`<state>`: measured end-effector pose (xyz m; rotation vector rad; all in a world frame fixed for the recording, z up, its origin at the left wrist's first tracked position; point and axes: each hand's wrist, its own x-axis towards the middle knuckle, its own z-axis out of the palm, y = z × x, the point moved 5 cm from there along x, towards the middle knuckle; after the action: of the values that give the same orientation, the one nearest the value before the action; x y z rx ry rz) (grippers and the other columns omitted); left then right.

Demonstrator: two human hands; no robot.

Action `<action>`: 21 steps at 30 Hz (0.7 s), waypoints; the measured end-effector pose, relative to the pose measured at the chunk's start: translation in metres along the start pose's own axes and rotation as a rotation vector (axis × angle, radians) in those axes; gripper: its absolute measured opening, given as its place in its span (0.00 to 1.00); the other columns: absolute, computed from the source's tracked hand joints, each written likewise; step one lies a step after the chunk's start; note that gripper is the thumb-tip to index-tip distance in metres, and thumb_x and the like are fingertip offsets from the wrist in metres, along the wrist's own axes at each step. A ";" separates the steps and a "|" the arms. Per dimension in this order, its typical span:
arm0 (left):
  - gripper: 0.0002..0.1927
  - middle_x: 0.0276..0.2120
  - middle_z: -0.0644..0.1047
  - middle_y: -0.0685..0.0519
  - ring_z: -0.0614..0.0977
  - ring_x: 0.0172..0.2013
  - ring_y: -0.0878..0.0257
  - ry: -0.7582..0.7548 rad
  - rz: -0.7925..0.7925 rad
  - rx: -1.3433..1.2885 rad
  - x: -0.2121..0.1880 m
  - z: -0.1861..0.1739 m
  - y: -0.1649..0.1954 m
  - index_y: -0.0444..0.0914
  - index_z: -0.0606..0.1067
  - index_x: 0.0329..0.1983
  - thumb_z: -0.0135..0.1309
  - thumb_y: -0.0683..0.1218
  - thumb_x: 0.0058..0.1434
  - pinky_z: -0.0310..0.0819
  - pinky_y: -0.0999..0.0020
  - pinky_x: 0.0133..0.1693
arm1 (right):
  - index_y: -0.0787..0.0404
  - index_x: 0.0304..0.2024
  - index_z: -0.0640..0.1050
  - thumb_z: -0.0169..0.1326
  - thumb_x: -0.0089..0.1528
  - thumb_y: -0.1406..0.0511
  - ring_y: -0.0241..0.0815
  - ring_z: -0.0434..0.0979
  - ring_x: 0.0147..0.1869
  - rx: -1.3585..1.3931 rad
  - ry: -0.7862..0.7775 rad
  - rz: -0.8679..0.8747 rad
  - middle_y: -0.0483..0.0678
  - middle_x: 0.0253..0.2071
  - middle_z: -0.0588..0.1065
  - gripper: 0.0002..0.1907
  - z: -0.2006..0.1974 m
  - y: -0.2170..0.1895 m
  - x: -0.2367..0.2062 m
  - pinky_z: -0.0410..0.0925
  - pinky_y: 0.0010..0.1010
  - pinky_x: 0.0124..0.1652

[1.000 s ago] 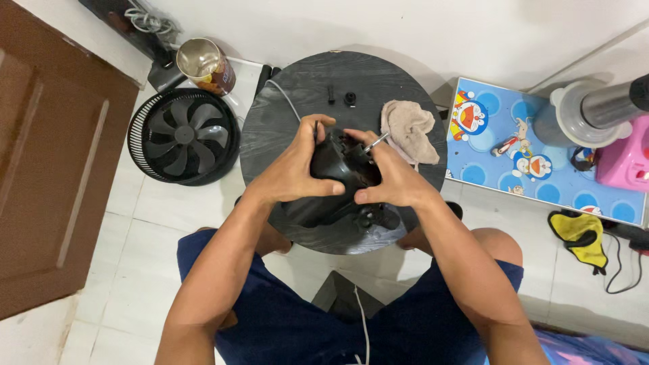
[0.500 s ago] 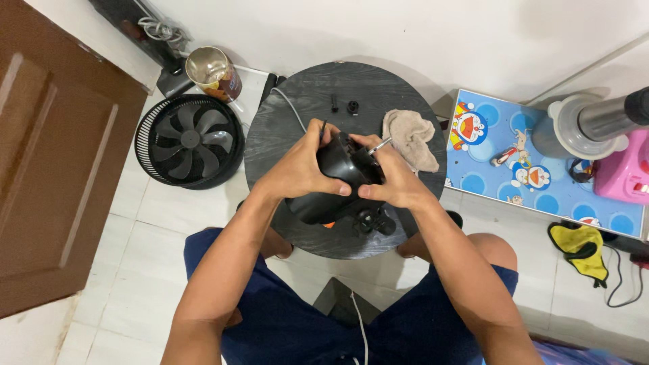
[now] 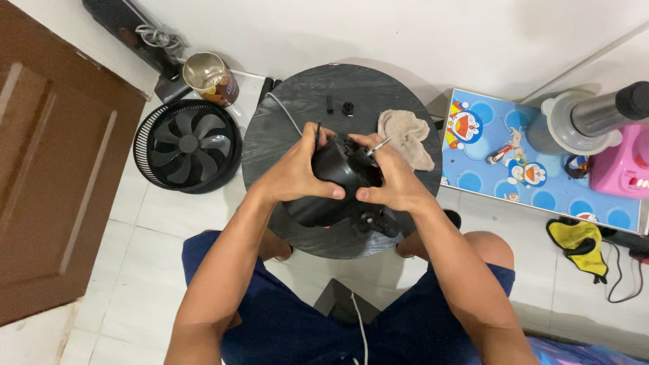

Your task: The person sits at a small round table and services an electric fan motor assembly. They use a screwdriver to loosen parts, handle the motor housing and fan cage, reposition components, and tighten screws while working through the disassembled fan parts.

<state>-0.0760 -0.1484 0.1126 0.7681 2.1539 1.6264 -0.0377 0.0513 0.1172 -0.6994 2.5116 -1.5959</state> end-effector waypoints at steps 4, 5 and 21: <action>0.46 0.52 0.72 0.45 0.75 0.54 0.57 0.035 -0.058 -0.013 -0.003 0.006 -0.015 0.40 0.56 0.55 0.71 0.64 0.46 0.67 0.61 0.59 | 0.63 0.71 0.65 0.65 0.47 0.44 0.56 0.72 0.62 -0.149 0.021 -0.020 0.56 0.57 0.70 0.55 -0.001 -0.012 -0.003 0.65 0.42 0.58; 0.45 0.51 0.73 0.46 0.76 0.53 0.59 0.057 -0.113 -0.026 -0.005 0.008 -0.019 0.40 0.57 0.57 0.68 0.66 0.50 0.68 0.62 0.58 | 0.63 0.71 0.65 0.66 0.46 0.44 0.57 0.72 0.61 -0.183 0.010 -0.024 0.56 0.56 0.70 0.56 0.000 -0.014 -0.004 0.66 0.43 0.57; 0.48 0.55 0.74 0.44 0.75 0.60 0.54 0.078 0.040 -0.045 -0.008 0.007 -0.014 0.38 0.62 0.65 0.71 0.63 0.50 0.66 0.59 0.62 | 0.60 0.73 0.64 0.66 0.44 0.42 0.55 0.74 0.61 -0.118 0.012 -0.030 0.54 0.57 0.71 0.60 0.000 -0.008 0.000 0.67 0.42 0.57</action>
<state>-0.0683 -0.1506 0.0963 0.7512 2.1595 1.7460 -0.0351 0.0484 0.1243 -0.7462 2.6336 -1.4751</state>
